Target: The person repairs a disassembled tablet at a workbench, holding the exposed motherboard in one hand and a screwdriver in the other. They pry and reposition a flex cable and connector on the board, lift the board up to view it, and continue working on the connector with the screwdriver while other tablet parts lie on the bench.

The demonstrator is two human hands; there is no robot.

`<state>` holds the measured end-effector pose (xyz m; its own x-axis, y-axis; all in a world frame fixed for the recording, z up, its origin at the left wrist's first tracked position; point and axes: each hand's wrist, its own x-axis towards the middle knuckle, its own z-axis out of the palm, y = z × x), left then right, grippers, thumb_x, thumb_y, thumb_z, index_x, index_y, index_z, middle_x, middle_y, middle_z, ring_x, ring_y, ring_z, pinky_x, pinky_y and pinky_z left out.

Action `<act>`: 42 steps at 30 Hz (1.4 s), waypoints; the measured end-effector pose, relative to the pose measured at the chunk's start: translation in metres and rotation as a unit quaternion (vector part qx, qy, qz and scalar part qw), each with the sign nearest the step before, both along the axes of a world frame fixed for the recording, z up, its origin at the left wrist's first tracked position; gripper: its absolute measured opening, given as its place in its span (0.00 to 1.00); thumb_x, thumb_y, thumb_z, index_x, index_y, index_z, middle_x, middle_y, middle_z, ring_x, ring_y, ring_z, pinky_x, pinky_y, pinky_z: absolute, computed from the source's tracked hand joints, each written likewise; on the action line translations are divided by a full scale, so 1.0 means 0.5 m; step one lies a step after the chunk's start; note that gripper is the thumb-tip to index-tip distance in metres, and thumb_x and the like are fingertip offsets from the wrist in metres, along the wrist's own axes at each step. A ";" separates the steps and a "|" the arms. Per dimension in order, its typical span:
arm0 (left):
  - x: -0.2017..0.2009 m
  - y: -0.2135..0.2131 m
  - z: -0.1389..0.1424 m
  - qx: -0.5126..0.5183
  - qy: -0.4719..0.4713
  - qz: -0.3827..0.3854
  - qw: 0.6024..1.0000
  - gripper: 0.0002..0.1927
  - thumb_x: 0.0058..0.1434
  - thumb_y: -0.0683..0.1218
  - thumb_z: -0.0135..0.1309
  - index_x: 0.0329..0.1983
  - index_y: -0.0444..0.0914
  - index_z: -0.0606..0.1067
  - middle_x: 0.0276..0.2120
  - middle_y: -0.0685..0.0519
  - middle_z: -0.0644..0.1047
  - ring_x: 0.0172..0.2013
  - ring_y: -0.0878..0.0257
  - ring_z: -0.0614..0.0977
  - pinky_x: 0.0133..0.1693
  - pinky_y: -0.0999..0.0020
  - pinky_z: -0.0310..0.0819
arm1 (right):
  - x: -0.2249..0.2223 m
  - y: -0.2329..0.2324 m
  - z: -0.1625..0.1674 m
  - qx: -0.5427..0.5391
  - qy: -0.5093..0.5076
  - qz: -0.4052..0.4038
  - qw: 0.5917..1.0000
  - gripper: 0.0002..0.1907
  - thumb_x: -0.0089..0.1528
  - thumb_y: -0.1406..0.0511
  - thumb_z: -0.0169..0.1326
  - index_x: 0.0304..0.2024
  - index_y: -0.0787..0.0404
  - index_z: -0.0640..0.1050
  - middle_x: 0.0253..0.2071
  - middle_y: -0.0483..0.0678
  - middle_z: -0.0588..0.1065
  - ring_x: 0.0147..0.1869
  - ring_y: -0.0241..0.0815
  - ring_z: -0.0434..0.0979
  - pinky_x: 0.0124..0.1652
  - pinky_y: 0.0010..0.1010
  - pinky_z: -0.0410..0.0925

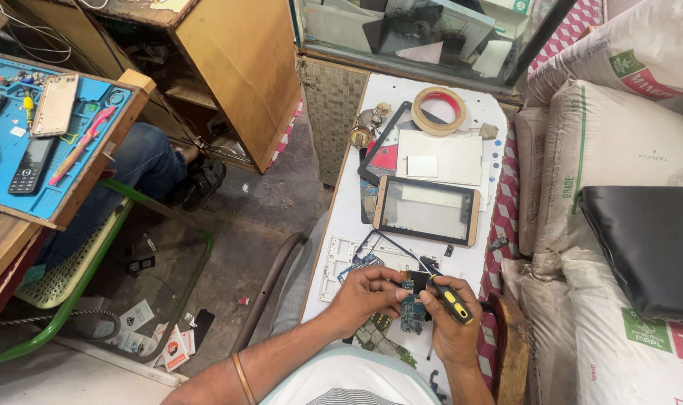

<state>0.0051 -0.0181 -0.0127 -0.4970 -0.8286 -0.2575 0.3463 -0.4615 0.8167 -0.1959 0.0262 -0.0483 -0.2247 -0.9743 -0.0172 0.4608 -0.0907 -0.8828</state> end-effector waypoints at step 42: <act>0.000 0.002 -0.004 -0.004 0.005 -0.013 1.000 0.09 0.68 0.44 0.58 0.44 0.32 0.78 0.32 0.49 0.81 0.31 0.66 0.84 0.32 0.73 0.84 | 0.001 -0.002 0.006 -0.008 -0.020 0.013 1.000 0.15 0.62 0.75 0.60 0.51 0.69 0.76 0.41 0.51 0.79 0.43 0.36 0.80 0.44 0.23 0.73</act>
